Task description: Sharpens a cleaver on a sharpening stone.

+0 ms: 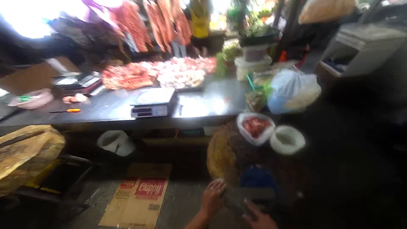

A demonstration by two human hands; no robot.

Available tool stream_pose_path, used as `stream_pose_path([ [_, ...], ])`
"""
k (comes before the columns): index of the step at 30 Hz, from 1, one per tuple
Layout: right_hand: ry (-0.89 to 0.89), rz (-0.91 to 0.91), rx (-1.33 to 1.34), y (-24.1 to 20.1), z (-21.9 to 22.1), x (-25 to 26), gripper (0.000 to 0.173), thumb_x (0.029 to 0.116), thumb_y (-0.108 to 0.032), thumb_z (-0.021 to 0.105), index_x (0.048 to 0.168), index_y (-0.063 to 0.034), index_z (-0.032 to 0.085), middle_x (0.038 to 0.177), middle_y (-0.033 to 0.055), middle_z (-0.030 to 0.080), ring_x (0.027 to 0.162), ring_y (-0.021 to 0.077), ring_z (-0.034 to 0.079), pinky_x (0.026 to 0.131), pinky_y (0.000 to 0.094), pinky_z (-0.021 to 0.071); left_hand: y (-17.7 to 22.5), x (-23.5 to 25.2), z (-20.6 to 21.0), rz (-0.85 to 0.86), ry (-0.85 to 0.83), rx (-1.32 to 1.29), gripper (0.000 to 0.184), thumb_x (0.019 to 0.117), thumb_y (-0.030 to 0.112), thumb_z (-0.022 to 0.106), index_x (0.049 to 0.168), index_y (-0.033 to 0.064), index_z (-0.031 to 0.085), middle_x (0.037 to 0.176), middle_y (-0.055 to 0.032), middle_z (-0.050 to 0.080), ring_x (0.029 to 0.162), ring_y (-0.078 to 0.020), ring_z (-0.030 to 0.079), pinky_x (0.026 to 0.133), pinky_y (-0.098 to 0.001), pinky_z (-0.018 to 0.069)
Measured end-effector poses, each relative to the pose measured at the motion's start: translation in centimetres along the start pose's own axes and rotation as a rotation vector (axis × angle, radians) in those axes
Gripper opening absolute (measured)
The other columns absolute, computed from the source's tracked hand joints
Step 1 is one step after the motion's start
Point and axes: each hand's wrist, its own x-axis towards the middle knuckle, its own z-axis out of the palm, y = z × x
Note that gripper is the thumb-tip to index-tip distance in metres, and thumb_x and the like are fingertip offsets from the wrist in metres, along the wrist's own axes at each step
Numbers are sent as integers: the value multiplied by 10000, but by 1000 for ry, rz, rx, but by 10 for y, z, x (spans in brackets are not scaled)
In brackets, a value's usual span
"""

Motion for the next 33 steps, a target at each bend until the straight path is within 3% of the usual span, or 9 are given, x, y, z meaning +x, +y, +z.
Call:
stream_pose_path([
  [3, 3, 308, 11, 82, -43, -77, 651, 907, -756, 552, 1514, -580, 399, 1137, 83, 767, 975, 342, 737, 855, 655, 565, 99, 9, 73, 159, -129, -131, 646, 757, 185, 831, 1381, 187, 665, 1484, 36, 592, 1443, -127, 467, 1245, -362, 306],
  [7, 91, 374, -94, 127, -92, -119, 653, 941, -719, 542, 1542, -497, 416, 1042, 179, 766, 893, 423, 733, 786, 687, 552, 184, 35, 100, 184, -211, -263, 642, 761, 192, 832, 1380, 157, 664, 1480, -7, 597, 1440, -178, 479, 1247, -388, 294],
  [13, -290, -3, 55, -45, -22, 25, 634, 980, -701, 465, 1570, -501, 351, 1239, 141, 724, 1116, 393, 689, 952, 660, 514, -29, -10, -23, -97, -76, -42, 584, 772, 346, 856, 1309, 168, 712, 1429, -57, 633, 1386, -253, 539, 1179, -486, 420],
  [16, -326, -61, 91, -60, -5, 38, 643, 966, -740, 440, 1566, -540, 320, 1204, 140, 731, 1082, 391, 694, 927, 661, 514, -51, -17, -48, -103, -128, 52, 631, 764, 338, 859, 1322, 92, 697, 1422, -106, 635, 1376, -288, 557, 1196, -505, 377],
  [22, -33, 343, -27, 112, -80, -92, 668, 923, -782, 482, 1541, -560, 361, 1089, 155, 760, 951, 404, 725, 822, 680, 546, 150, 24, 81, 119, -185, -217, 664, 702, 180, 890, 1335, 129, 696, 1451, -60, 618, 1412, -234, 514, 1216, -444, 354],
  [24, -24, 385, -47, 124, -103, -104, 684, 926, -776, 491, 1552, -526, 371, 1092, 184, 755, 956, 433, 719, 822, 681, 537, 179, 37, 94, 111, -214, -283, 634, 712, 164, 868, 1325, 142, 707, 1450, -15, 622, 1416, -184, 511, 1229, -407, 326],
  [27, -156, 234, 0, 61, -81, -48, 655, 959, -743, 464, 1564, -517, 354, 1165, 159, 744, 1036, 406, 711, 887, 667, 534, 95, 24, 62, 33, -168, -151, 590, 757, 292, 857, 1323, 219, 707, 1441, 33, 626, 1408, -163, 511, 1206, -416, 391],
  [30, -323, -3, 79, -38, -27, 26, 623, 982, -694, 472, 1565, -498, 367, 1245, 138, 721, 1115, 392, 688, 946, 665, 509, -28, -13, -16, -98, -118, -1, 610, 773, 391, 849, 1312, 142, 710, 1423, -57, 639, 1379, -249, 552, 1185, -478, 413],
  [33, -321, -61, 75, -56, -6, 40, 619, 969, -722, 456, 1552, -554, 337, 1170, 131, 741, 1057, 381, 699, 909, 657, 514, -49, -21, -39, -119, -109, 55, 654, 765, 396, 845, 1322, 87, 695, 1420, -99, 637, 1372, -278, 562, 1195, -491, 387],
])
